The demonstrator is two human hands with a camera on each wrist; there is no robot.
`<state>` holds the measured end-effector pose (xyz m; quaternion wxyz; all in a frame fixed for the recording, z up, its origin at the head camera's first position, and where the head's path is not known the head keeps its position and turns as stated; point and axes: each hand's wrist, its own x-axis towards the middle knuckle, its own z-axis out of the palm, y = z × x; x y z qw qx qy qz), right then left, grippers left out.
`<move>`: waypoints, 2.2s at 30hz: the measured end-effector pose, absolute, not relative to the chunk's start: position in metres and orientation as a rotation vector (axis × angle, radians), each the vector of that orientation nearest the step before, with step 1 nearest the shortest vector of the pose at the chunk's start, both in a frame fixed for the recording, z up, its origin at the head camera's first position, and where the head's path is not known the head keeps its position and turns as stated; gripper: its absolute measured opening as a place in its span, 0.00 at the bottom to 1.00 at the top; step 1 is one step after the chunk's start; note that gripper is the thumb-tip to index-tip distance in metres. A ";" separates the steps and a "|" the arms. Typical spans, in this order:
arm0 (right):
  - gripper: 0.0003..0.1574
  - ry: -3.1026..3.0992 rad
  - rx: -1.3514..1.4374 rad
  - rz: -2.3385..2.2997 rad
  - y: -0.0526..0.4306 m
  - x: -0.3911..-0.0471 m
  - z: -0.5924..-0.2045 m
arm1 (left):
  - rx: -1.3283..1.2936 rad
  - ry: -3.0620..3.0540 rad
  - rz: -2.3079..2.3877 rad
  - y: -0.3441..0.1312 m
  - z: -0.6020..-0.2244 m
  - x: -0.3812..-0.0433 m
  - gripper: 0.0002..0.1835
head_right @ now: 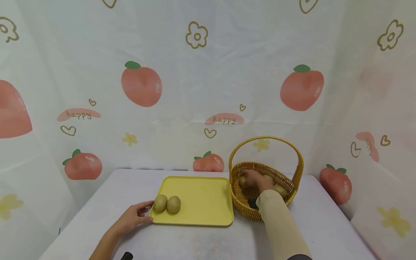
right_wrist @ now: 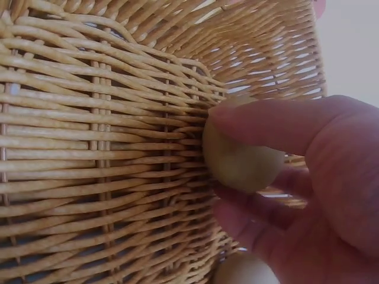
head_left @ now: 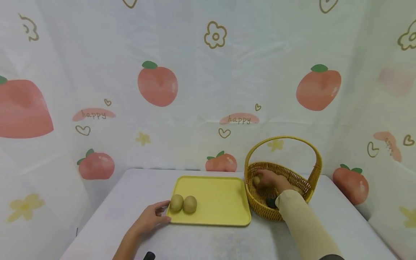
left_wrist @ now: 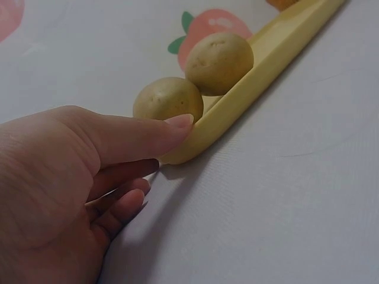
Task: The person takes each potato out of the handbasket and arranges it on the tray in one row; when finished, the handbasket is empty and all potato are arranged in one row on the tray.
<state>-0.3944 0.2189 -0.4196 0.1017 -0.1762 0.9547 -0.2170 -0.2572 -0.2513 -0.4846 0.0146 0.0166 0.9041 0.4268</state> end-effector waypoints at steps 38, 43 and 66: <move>0.32 2.490 -0.733 -1.380 0.213 -0.312 -0.371 | 0.025 2.838 1.294 -0.254 -0.487 -0.256 0.38; 0.35 2.339 -0.721 -1.517 0.207 -0.299 -0.380 | 0.051 2.825 1.302 -0.252 -0.487 -0.259 0.38; 0.30 2.452 -0.899 -1.542 0.107 -0.303 -0.427 | 0.052 2.815 1.328 -0.249 -0.484 -0.256 0.36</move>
